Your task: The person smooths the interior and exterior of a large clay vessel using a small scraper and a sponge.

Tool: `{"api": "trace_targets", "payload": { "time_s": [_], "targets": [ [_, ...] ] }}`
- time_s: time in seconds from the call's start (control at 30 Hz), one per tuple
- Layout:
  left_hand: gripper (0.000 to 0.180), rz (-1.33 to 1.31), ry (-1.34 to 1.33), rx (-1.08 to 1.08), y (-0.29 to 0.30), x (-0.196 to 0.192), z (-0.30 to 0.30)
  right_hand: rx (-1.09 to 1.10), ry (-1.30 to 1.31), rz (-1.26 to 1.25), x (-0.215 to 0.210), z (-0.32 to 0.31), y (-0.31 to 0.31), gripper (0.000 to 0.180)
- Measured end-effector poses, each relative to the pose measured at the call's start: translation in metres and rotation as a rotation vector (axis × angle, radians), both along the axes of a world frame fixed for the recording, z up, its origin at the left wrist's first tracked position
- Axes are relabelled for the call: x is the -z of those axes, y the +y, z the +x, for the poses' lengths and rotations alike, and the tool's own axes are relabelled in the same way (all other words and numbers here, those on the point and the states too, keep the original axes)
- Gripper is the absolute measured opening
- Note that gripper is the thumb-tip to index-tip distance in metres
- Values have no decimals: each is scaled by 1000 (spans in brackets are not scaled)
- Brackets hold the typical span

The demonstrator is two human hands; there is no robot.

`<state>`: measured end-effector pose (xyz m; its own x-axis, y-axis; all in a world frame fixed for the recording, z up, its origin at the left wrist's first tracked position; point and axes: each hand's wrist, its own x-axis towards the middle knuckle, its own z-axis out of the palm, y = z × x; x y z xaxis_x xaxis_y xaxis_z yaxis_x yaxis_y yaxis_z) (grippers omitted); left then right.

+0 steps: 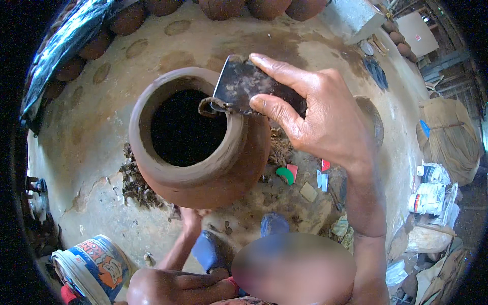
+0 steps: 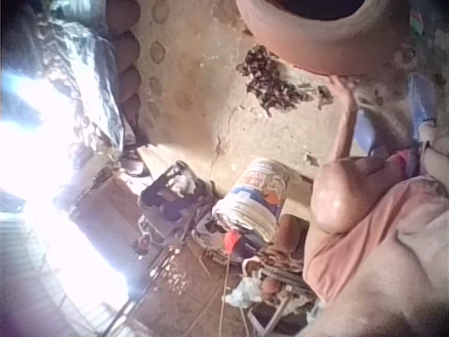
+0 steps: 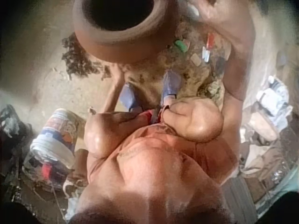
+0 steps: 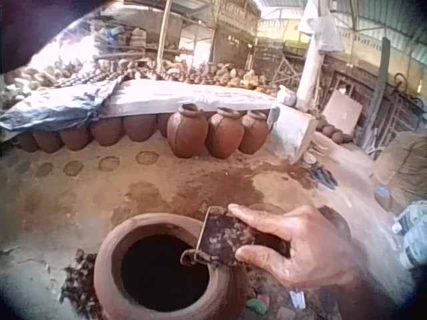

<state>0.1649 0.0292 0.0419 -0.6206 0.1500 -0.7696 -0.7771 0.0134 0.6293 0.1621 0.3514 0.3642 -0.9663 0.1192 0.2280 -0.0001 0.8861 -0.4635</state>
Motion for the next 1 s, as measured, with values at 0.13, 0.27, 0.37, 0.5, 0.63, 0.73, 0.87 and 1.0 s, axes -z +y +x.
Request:
{"api": "trace_targets", "payload": {
  "time_s": [0.13, 0.27, 0.37, 0.5, 0.63, 0.73, 0.87, 1.0],
  "targets": [
    [57, 236, -434, 561, -8, -9, 49, 33, -30, -26, 5, 6, 1, 53],
    [73, 140, -145, 231, -25, 15, -7, 36, -23, -30, 0, 11, 1, 53],
    [76, 84, 143, 76, -40, 56, -72, 66, -39, -109, 5, 14, 0, 54],
    [59, -90, 191, 145, -41, 76, -56, 43, -10, -57, 3, 10, -3, 54],
    [54, 246, -247, 373, -6, 6, 28, 53, -25, -55, 5, 13, 0, 54],
    [64, 222, -446, 462, -9, 2, 34, 14, -12, -15, 4, 13, -3, 54],
    [62, 180, -86, 175, -50, 36, -30, 1, 8, -9, 5, 8, -9, 53],
    [49, 85, 242, 53, -50, 67, -80, 12, 36, 3, 9, 13, -2, 53]
  ]
}}
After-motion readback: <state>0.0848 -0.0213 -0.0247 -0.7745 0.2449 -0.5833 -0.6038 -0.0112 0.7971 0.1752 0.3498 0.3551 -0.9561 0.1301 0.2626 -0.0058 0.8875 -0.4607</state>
